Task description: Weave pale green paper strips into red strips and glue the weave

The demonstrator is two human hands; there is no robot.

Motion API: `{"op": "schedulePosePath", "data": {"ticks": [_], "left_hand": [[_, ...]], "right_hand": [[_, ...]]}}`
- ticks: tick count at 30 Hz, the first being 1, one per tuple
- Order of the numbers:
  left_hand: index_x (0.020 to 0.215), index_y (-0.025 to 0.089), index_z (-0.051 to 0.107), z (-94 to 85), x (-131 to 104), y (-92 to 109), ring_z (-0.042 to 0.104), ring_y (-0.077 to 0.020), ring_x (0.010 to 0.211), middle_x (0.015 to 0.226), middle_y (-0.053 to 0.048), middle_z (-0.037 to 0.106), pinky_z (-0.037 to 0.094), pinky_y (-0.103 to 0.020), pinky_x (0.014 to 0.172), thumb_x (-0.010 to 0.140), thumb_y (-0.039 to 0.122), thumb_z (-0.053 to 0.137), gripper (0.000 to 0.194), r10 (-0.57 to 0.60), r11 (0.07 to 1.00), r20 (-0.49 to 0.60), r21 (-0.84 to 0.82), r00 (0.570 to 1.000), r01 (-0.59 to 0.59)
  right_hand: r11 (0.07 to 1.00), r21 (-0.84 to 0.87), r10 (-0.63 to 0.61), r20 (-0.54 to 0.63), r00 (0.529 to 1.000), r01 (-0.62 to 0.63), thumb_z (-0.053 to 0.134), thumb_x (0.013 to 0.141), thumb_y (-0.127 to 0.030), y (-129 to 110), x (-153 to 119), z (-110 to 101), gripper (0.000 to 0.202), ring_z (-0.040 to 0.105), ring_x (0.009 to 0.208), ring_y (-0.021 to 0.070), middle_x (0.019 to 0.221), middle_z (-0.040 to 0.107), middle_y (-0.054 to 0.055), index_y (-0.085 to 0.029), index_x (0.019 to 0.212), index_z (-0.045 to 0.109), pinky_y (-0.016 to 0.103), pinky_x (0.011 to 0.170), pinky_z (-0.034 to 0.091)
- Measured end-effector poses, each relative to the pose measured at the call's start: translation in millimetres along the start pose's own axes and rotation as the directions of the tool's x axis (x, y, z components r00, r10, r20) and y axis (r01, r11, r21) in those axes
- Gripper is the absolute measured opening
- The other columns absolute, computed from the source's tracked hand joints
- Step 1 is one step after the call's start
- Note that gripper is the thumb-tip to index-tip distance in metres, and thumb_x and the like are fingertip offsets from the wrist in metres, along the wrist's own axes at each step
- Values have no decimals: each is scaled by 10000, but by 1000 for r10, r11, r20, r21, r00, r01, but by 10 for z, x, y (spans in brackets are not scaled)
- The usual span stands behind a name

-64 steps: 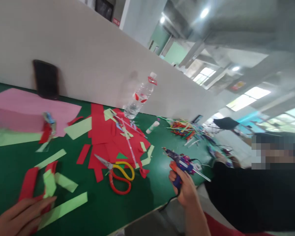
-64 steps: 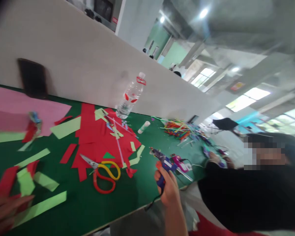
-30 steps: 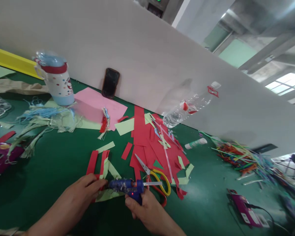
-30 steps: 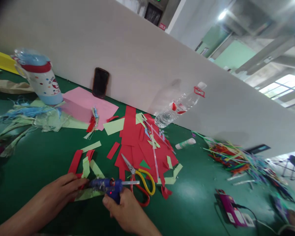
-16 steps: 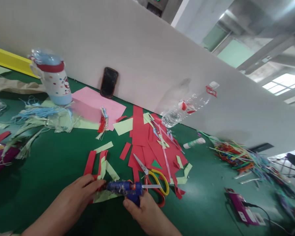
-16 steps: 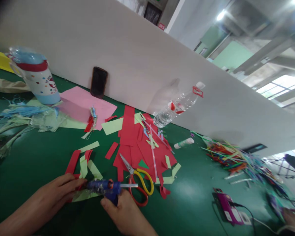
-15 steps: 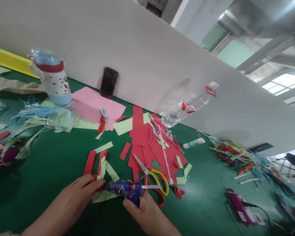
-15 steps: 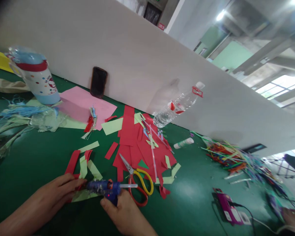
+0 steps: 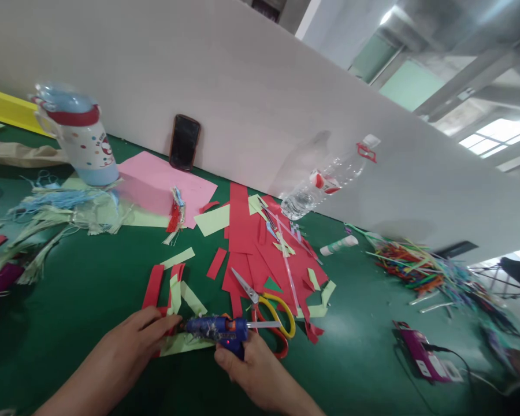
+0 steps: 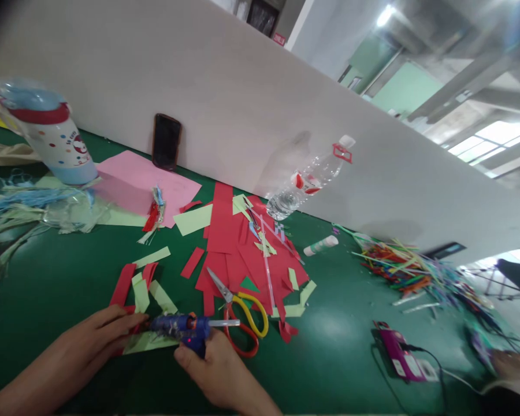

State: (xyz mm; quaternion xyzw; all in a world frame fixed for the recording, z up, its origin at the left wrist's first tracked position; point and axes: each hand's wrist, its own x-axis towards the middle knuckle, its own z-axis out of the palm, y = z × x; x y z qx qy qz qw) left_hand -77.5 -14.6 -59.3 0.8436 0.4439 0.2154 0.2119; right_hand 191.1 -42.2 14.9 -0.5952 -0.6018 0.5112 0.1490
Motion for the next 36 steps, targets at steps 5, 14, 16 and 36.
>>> {"op": "schedulePosePath", "data": {"ticks": [5, 14, 16, 36], "left_hand": [[1241, 335, 660, 40, -37, -53, 729, -163, 927, 1104, -44, 727, 571, -217, 811, 892, 210, 445, 429, -34, 999, 29, -23, 999, 35], [1216, 319, 684, -37, -3, -17, 736, -159, 902, 1057, -47, 731, 570, -201, 781, 881, 204, 451, 424, -41, 999, 57, -23, 998, 42], [1216, 325, 683, -36, 4, -15, 735, -159, 891, 1051, -42, 730, 571, -197, 767, 881, 213, 462, 417, -47, 998, 53, -34, 997, 49], [1255, 365, 643, -25, -25, -54, 715, -154, 909, 1073, -16, 707, 555, -179, 768, 918, 265, 479, 388, -62, 995, 80, -76, 995, 68]], "right_hand": [[999, -15, -51, -2, 999, 51, 552, 926, -356, -67, -7, -15, 330, 604, 1065, 235, 1161, 669, 57, -204, 1208, 628, 334, 1003, 454], [988, -124, 89, -48, 995, -95, 601, 874, -468, -76, -45, 7, 475, 602, 1121, 313, 1202, 651, 141, -144, 1221, 612, 447, 1022, 454], [989, -111, 99, -38, 994, -103, 603, 873, -465, -94, -56, 7, 463, 612, 1103, 305, 1190, 661, 130, -149, 1211, 616, 434, 1005, 468], [999, -10, 42, 25, 999, -42, 589, 894, -364, -70, -90, 11, 291, 610, 892, 202, 995, 690, 29, -175, 1106, 653, 275, 815, 501]]}}
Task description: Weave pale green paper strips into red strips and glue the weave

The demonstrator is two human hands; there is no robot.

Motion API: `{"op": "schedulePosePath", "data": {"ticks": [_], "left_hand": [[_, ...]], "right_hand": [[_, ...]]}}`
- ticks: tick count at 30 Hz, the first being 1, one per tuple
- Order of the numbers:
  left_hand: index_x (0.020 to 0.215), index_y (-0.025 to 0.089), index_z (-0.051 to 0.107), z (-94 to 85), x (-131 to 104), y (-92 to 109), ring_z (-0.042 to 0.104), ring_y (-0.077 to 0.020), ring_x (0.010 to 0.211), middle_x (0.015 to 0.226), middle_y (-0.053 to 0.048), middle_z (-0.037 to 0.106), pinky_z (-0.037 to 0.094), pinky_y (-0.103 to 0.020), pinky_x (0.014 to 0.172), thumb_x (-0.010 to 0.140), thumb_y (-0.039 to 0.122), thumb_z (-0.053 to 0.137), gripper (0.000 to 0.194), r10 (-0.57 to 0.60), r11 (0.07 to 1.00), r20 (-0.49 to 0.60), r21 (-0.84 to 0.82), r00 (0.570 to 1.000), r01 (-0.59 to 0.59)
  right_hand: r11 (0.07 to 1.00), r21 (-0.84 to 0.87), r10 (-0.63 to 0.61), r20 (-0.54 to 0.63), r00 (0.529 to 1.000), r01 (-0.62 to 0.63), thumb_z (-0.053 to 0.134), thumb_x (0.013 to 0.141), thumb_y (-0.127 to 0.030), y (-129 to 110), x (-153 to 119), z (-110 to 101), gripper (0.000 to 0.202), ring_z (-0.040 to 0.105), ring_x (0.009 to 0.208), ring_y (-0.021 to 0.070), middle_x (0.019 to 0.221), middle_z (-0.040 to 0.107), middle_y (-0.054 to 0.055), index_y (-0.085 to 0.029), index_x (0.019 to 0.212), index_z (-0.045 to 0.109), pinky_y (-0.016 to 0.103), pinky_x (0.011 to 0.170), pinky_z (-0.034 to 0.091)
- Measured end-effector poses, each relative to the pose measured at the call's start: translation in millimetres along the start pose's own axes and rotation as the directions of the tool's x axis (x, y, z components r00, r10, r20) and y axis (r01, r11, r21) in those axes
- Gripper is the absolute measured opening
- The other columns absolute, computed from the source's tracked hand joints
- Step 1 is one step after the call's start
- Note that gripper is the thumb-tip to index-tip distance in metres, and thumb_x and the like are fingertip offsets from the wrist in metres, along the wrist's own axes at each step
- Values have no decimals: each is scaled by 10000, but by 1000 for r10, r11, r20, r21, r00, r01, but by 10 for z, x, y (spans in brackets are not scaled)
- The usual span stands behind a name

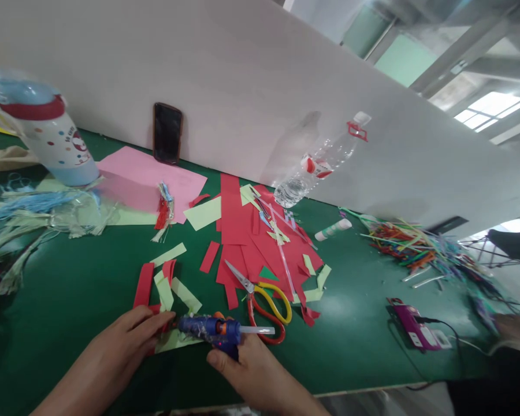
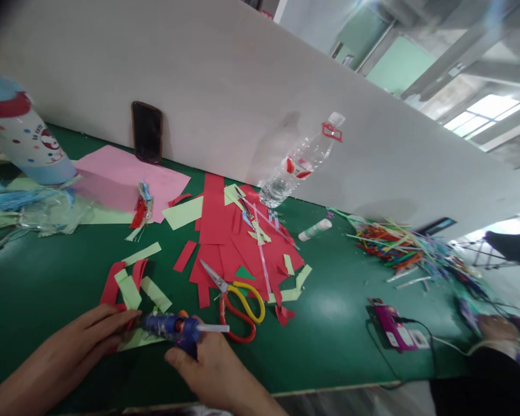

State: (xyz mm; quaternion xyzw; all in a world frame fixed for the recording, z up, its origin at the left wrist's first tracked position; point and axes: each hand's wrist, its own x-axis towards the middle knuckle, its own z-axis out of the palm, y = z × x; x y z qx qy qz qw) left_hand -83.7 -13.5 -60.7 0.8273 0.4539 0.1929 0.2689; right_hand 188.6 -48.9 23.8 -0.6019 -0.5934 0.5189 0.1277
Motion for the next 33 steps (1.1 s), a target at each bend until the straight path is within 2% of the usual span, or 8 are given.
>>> {"op": "schedulePosePath", "data": {"ticks": [9, 14, 18, 20, 25, 28, 31, 33], "left_hand": [[1230, 346, 664, -38, 26, 8, 731, -151, 880, 1044, -9, 739, 556, -154, 749, 900, 284, 523, 364, 38, 999, -25, 0, 999, -38], [1244, 348, 650, -6, 18, -29, 724, -143, 920, 1078, -10, 733, 550, -155, 776, 880, 179, 474, 439, 43, 999, -8, -16, 999, -43], [1221, 343, 666, 12, 15, -36, 723, -149, 938, 1084, -12, 730, 549, -163, 796, 893, 213, 492, 394, 9, 999, 7, -33, 1000, -8], [1201, 335, 682, -8, 26, -12, 728, -149, 917, 1059, -13, 736, 552, -164, 786, 895, 214, 486, 383, -3, 999, 11, -45, 1000, 4], [1225, 342, 675, -68, 52, 83, 721, -166, 964, 1097, -10, 736, 555, -199, 836, 918, 237, 456, 392, -21, 997, 28, -74, 999, 23], [1266, 317, 649, -80, 49, 132, 719, -183, 976, 1124, -26, 737, 567, -219, 812, 940, 275, 426, 397, -64, 997, -7, -44, 998, 64], [1148, 307, 704, -73, 22, 143, 717, -186, 965, 1104, -28, 744, 571, -215, 764, 952, 281, 425, 342, -92, 996, 15, -15, 996, 92], [1107, 318, 721, -51, -12, 115, 714, -183, 965, 1103, -23, 745, 569, -217, 791, 960, 274, 424, 335, -66, 998, 48, -11, 997, 66]], "right_hand": [[999, -27, 36, -12, 999, -36, 599, 885, -390, -60, -12, 7, 363, 639, 1016, 247, 1116, 688, 71, -185, 1184, 628, 329, 933, 482], [989, -148, 9, -27, 1000, -13, 598, 893, -381, -78, -10, 47, 319, 672, 976, 262, 1075, 693, 83, -184, 1143, 624, 309, 855, 507], [963, -269, -23, -6, 1000, 20, 596, 891, -368, -147, -13, 27, 269, 676, 916, 266, 1024, 691, 94, -166, 1065, 631, 315, 821, 511], [963, -267, -37, -8, 999, 34, 596, 891, -356, -159, -23, 11, 258, 674, 904, 252, 1015, 690, 88, -168, 1064, 632, 304, 817, 511], [995, -95, -48, -107, 993, 38, 579, 910, -378, -125, -109, -41, 364, 632, 1070, 244, 1183, 670, 78, -205, 1227, 614, 308, 943, 483], [997, -69, -34, -169, 985, 22, 562, 903, -403, -103, -188, -92, 362, 617, 1075, 269, 1152, 676, 87, -197, 1189, 644, 375, 990, 467], [999, -37, 18, -299, 954, -30, 569, 881, -476, -20, -267, -130, 373, 623, 1012, 281, 1056, 684, 95, -190, 1095, 672, 384, 926, 504], [995, 40, 100, -364, 926, -92, 571, 861, -575, 89, -323, -135, 442, 636, 911, 271, 933, 683, 88, -183, 1037, 675, 361, 821, 535]]}}
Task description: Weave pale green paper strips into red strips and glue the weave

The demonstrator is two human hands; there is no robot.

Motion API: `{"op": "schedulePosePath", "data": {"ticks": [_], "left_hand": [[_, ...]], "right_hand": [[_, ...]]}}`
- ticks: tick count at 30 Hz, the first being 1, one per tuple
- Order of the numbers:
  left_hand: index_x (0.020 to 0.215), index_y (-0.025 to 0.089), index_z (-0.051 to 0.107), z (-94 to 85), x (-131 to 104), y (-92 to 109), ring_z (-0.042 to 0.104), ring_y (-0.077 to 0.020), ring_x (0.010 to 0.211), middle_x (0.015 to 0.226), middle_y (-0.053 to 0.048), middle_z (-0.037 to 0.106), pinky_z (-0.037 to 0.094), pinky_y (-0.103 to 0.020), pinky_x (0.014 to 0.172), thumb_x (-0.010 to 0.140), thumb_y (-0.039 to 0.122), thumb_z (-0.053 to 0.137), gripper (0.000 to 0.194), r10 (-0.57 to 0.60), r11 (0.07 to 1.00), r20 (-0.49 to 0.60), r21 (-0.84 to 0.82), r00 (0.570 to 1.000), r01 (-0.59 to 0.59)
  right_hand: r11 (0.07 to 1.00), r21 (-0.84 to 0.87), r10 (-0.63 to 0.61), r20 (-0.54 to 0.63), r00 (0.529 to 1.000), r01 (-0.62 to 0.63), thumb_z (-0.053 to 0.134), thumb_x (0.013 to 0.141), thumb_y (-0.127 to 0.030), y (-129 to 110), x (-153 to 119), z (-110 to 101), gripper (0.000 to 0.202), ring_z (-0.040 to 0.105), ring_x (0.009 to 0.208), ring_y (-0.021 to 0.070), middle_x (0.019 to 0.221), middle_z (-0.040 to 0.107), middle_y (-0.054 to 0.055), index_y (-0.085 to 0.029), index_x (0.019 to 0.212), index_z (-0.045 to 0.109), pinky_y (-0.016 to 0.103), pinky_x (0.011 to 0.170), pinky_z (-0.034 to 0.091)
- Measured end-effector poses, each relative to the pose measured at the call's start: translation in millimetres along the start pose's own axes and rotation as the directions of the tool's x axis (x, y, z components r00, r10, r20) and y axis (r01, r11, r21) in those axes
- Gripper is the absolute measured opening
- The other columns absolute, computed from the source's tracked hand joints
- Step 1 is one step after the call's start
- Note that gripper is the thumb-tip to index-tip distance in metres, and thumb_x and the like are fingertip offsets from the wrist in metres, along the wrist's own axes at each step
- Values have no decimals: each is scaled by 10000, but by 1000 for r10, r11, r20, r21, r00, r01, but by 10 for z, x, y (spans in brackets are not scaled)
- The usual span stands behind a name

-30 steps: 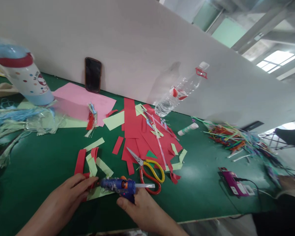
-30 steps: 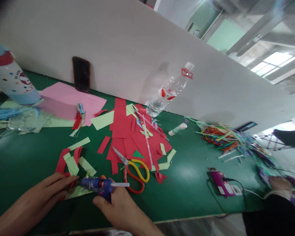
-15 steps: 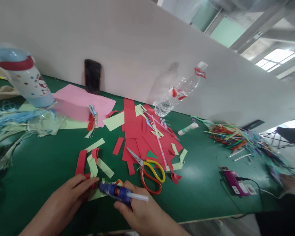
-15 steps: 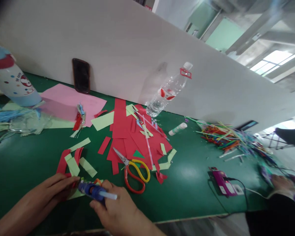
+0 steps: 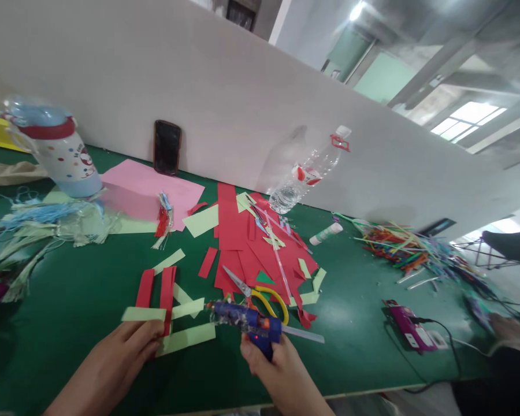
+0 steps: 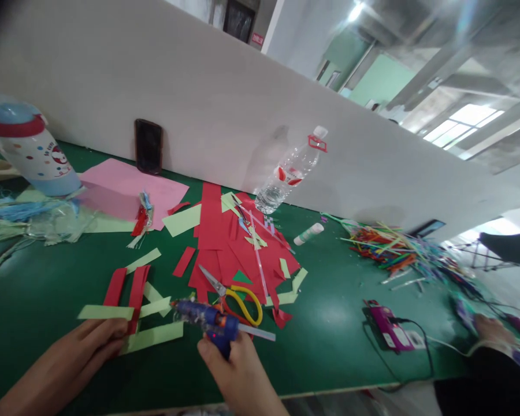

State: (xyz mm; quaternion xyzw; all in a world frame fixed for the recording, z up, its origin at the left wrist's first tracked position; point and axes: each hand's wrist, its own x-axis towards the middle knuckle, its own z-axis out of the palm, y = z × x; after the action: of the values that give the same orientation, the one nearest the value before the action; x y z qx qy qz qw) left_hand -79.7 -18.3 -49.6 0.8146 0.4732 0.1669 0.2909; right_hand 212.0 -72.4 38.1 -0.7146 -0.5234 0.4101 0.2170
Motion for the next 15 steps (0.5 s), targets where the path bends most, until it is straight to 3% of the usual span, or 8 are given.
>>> {"op": "schedulePosePath", "data": {"ticks": [3, 6, 11, 13, 15], "left_hand": [[1198, 333, 697, 52, -44, -76, 704, -203, 1014, 1163, -38, 730, 565, -244, 855, 936, 223, 428, 391, 77, 996, -10, 37, 997, -76], [1252, 345, 671, 77, -58, -113, 698, -218, 1026, 1120, -37, 737, 556, -297, 910, 864, 107, 412, 524, 131, 986, -20, 102, 991, -128], [1258, 364, 667, 53, -45, -101, 707, -224, 1023, 1100, -11, 752, 558, -328, 932, 801, 43, 405, 617, 191, 969, -25, 163, 981, -185], [1265, 386, 657, 75, -54, -129, 707, -223, 1036, 1122, 1, 754, 566, -307, 910, 785, 44, 427, 633, 220, 960, -40, 184, 975, -210], [1270, 404, 649, 122, -67, -165, 706, -209, 1040, 1137, 16, 752, 565, -265, 893, 760, 52, 460, 647, 221, 962, -60, 176, 974, -207]], "right_hand": [[986, 131, 113, -57, 992, -105, 549, 814, -728, 195, -76, -18, 593, 621, 722, 223, 770, 639, 60, -161, 957, 653, 320, 661, 529], [972, 215, 125, -138, 983, -93, 532, 806, -773, 326, -171, -64, 629, 595, 651, 189, 707, 601, 37, -158, 896, 627, 297, 615, 508], [999, 38, 41, -290, 956, -31, 501, 858, -712, 493, -328, -380, 563, 590, 627, 207, 676, 621, 51, -165, 848, 635, 310, 590, 508], [993, -118, -28, -429, 903, -26, 499, 869, -661, 635, -366, -597, 523, 637, 721, 252, 791, 680, 89, -166, 950, 647, 349, 664, 533], [963, -263, -114, -604, 789, -62, 485, 871, -621, 843, -378, -839, 523, 662, 903, 308, 989, 698, 137, -166, 1092, 614, 394, 783, 534]]}}
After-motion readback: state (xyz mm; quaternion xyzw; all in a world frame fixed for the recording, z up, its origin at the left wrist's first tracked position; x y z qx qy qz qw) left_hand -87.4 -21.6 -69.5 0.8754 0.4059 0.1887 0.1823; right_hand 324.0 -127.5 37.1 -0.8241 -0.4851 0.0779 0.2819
